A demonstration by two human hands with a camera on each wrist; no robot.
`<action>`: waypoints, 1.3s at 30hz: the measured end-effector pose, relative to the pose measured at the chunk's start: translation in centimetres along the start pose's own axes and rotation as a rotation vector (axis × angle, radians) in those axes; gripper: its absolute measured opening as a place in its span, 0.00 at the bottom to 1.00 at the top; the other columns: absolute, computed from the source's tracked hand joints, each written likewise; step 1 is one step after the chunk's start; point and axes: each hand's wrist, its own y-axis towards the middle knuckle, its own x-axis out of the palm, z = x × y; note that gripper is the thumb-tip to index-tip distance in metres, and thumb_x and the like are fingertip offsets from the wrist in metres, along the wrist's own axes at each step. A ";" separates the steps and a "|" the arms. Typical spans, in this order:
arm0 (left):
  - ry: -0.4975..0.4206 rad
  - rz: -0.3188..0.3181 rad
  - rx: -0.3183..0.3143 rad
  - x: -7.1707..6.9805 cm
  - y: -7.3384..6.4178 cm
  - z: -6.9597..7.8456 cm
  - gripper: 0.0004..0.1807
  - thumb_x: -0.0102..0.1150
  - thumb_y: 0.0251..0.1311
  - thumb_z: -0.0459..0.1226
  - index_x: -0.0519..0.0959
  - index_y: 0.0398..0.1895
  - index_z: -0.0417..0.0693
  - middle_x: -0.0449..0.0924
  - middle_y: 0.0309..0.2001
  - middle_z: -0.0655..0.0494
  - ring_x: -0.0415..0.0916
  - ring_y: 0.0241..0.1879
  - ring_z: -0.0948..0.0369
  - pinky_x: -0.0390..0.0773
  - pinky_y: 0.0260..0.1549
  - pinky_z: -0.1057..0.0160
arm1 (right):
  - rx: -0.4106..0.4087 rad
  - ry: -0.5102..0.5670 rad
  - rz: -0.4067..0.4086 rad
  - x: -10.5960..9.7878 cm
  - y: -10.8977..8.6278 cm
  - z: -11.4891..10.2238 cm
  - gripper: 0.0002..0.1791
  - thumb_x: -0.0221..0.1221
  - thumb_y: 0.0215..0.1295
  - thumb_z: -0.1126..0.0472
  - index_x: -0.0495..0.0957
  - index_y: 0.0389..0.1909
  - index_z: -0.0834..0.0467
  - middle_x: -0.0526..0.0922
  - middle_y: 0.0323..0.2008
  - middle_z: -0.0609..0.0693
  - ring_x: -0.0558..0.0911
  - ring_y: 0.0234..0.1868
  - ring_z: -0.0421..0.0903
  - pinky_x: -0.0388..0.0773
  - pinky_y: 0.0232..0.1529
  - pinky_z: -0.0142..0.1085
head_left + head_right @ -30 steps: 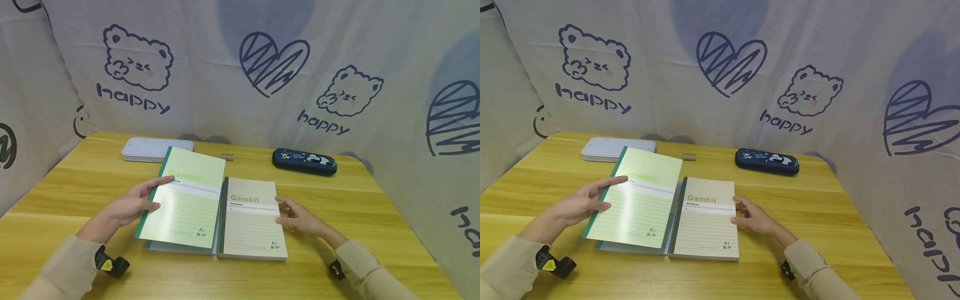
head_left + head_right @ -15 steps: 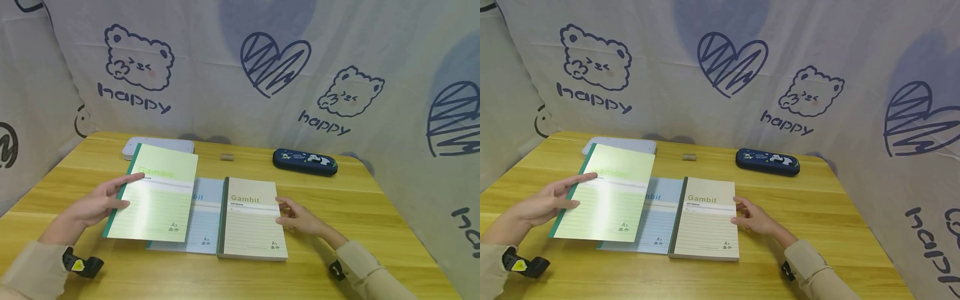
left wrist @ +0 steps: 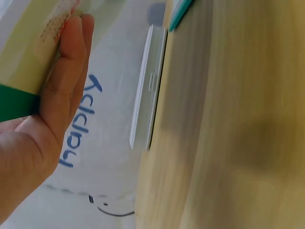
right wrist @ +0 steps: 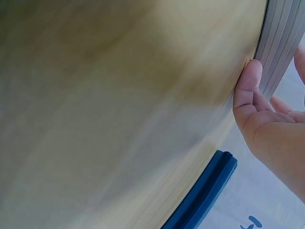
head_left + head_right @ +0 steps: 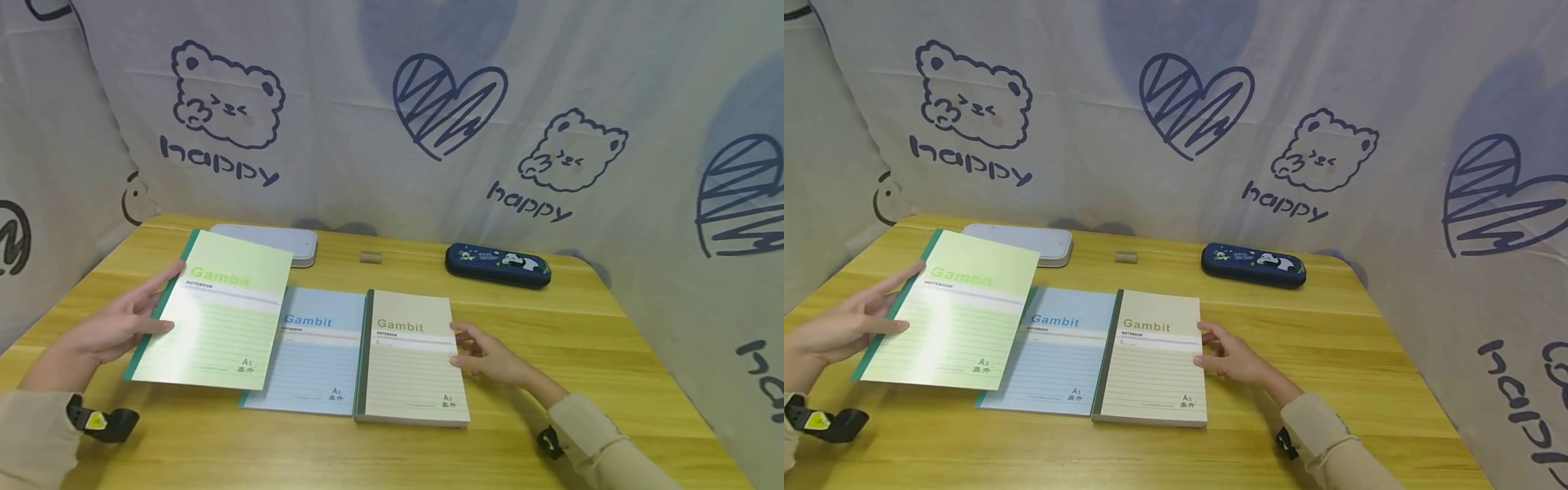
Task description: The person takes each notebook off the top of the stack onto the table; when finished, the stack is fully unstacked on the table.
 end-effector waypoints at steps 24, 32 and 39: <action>-0.119 0.054 -0.136 -3.1 -1.3 -0.5 0.37 0.40 0.60 0.21 0.60 0.62 0.73 0.76 0.47 0.62 0.78 0.36 0.54 0.78 0.28 0.56 | 0.001 0.007 -0.002 0.1 -0.1 0.3 0.35 0.57 0.60 0.61 0.52 0.64 0.67 0.64 0.53 0.69 0.70 0.27 0.47 0.71 0.24 0.34; 0.106 0.238 -0.347 -3.2 -1.3 -0.3 0.44 0.50 0.58 0.26 0.36 0.69 0.56 0.73 0.41 0.75 0.78 0.34 0.56 0.77 0.28 0.56 | -0.009 0.002 -0.001 0.1 0.0 0.3 0.35 0.57 0.60 0.60 0.52 0.63 0.68 0.65 0.53 0.69 0.71 0.28 0.47 0.72 0.24 0.34; 0.332 0.267 -0.430 -2.3 -0.9 -0.5 0.44 0.53 0.57 0.29 0.34 0.67 0.35 0.48 0.60 0.25 0.77 0.34 0.56 0.77 0.31 0.55 | -0.009 -0.005 0.003 0.0 0.0 0.2 0.35 0.57 0.60 0.60 0.52 0.63 0.68 0.65 0.53 0.69 0.71 0.28 0.47 0.72 0.24 0.34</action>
